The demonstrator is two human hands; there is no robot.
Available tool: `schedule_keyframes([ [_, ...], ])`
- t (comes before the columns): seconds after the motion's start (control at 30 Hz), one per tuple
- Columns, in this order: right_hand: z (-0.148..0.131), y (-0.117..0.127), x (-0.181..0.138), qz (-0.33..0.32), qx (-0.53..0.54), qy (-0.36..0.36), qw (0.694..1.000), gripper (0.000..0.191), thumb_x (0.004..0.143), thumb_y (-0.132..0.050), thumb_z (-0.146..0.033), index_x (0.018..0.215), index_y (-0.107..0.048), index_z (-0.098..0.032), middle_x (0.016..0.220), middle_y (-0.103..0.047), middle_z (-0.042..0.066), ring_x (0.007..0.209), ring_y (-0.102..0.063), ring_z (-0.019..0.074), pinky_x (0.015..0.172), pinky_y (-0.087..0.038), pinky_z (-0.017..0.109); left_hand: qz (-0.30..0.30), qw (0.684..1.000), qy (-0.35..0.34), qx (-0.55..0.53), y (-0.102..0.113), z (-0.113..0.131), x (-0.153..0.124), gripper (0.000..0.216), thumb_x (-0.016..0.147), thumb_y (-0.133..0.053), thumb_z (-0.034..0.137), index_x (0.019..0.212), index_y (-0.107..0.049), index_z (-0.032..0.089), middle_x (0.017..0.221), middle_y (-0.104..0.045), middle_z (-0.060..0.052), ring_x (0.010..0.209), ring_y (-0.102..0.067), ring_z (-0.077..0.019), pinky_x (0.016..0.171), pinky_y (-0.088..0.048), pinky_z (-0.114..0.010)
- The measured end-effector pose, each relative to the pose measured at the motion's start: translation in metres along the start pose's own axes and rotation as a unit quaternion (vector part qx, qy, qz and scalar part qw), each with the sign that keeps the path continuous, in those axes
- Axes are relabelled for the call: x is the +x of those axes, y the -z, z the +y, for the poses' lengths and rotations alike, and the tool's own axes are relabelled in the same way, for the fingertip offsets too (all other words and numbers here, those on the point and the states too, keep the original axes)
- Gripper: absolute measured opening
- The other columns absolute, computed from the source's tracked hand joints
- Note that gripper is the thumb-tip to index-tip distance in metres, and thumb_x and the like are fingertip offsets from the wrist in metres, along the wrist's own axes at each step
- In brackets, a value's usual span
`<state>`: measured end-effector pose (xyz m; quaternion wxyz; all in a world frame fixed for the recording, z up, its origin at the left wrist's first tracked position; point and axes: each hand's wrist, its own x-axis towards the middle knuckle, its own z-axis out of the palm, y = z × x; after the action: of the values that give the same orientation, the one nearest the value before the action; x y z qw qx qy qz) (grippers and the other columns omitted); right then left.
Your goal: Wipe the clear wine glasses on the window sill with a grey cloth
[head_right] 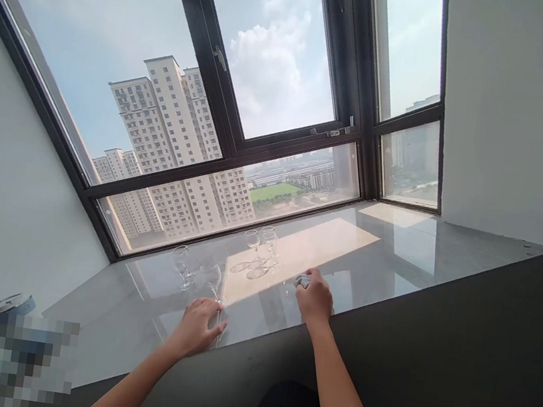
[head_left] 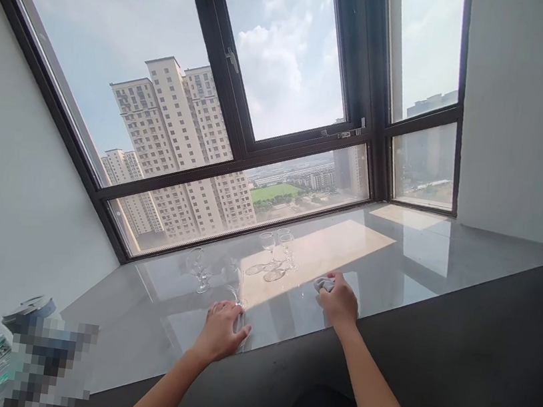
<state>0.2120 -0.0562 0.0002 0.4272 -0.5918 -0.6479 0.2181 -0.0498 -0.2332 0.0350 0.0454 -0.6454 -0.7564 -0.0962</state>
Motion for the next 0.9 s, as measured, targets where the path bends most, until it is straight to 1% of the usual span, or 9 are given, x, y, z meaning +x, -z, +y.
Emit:
schedule_keyframes([
  [0.1,0.000,0.000,0.000,-0.004,0.001,0.003,1.000,0.031,0.081,-0.055,-0.015,0.111,-0.057,-0.019,0.094,-0.066,0.008,0.080,-0.058,0.0194,0.059,-0.027,0.026,0.004,0.993,0.105,0.052,0.005,-0.046,-0.012,0.044,0.086,-0.051,0.052,0.119,-0.064,0.026,0.138,-0.059,-0.008,0.135,-0.043,-0.0299,0.117,-0.021,-0.048],
  [0.2,0.000,0.000,0.000,-0.001,0.007,-0.001,1.000,0.030,0.081,-0.055,-0.015,0.110,-0.057,-0.019,0.094,-0.066,0.008,0.081,-0.058,0.0198,0.059,-0.027,0.025,-0.001,0.982,0.172,0.074,0.007,-0.083,-0.009,0.042,0.088,-0.047,0.049,0.119,-0.063,0.026,0.138,-0.060,-0.007,0.133,-0.047,-0.0285,0.114,-0.027,-0.047],
  [0.3,0.001,-0.001,0.001,0.001,0.010,-0.002,1.000,0.030,0.080,-0.055,-0.014,0.109,-0.057,-0.019,0.094,-0.065,0.009,0.082,-0.058,0.0197,0.059,-0.026,0.026,-0.008,0.977,0.200,0.073,0.005,-0.105,0.002,0.043,0.090,-0.044,0.048,0.121,-0.062,0.025,0.143,-0.056,-0.007,0.135,-0.045,-0.0275,0.114,-0.027,-0.046],
  [0.4,0.000,0.000,0.000,0.004,0.010,0.001,1.000,0.031,0.080,-0.055,-0.014,0.110,-0.057,-0.019,0.093,-0.065,0.008,0.081,-0.057,0.0195,0.059,-0.026,0.026,-0.003,0.976,0.208,0.066,-0.003,-0.112,0.011,0.048,0.091,-0.041,0.049,0.128,-0.060,0.024,0.149,-0.051,-0.009,0.139,-0.041,-0.0292,0.115,-0.027,-0.048],
  [0.57,0.001,0.001,0.000,0.002,0.005,0.003,1.000,0.031,0.081,-0.054,-0.015,0.111,-0.057,-0.019,0.092,-0.065,0.008,0.079,-0.057,0.0192,0.057,-0.026,0.025,0.014,0.973,0.224,0.060,-0.014,-0.116,0.012,0.051,0.093,-0.038,0.048,0.136,-0.056,0.026,0.154,-0.044,-0.009,0.143,-0.036,-0.0299,0.117,-0.022,-0.052],
  [0.7,0.000,0.000,0.000,0.008,0.008,0.000,1.000,0.030,0.079,-0.055,-0.015,0.109,-0.058,-0.020,0.091,-0.065,0.008,0.079,-0.057,0.0194,0.058,-0.027,0.026,0.097,0.973,0.195,0.074,-0.011,-0.112,0.006,0.044,0.092,-0.041,0.040,0.126,-0.062,0.022,0.137,-0.058,-0.011,0.129,-0.050,-0.0299,0.113,-0.031,-0.050],
  [0.73,0.000,0.000,0.000,0.010,0.009,0.000,1.000,0.030,0.079,-0.055,-0.015,0.109,-0.058,-0.020,0.091,-0.066,0.008,0.080,-0.057,0.0196,0.058,-0.027,0.026,0.117,0.976,0.171,0.068,-0.011,-0.106,0.007,0.040,0.092,-0.040,0.037,0.121,-0.064,0.021,0.130,-0.062,-0.011,0.124,-0.053,-0.0288,0.111,-0.035,-0.048],
  [0.8,0.000,0.000,0.000,0.007,0.010,0.005,1.000,0.031,0.079,-0.055,-0.015,0.109,-0.059,-0.020,0.091,-0.066,0.008,0.080,-0.057,0.0199,0.058,-0.027,0.026,0.122,0.987,0.097,0.034,-0.011,-0.084,0.016,0.036,0.093,-0.039,0.034,0.111,-0.067,0.021,0.119,-0.066,-0.010,0.117,-0.057,-0.0263,0.104,-0.042,-0.042],
  [0.9,0.001,-0.001,0.000,0.008,0.012,0.005,1.000,0.031,0.079,-0.055,-0.016,0.110,-0.059,-0.020,0.093,-0.066,0.008,0.079,-0.057,0.0199,0.058,-0.027,0.026,0.045,0.997,-0.050,-0.037,-0.021,-0.028,0.047,0.036,0.094,-0.039,0.035,0.112,-0.068,0.023,0.121,-0.065,-0.008,0.116,-0.057,-0.0242,0.104,-0.044,-0.040],
])
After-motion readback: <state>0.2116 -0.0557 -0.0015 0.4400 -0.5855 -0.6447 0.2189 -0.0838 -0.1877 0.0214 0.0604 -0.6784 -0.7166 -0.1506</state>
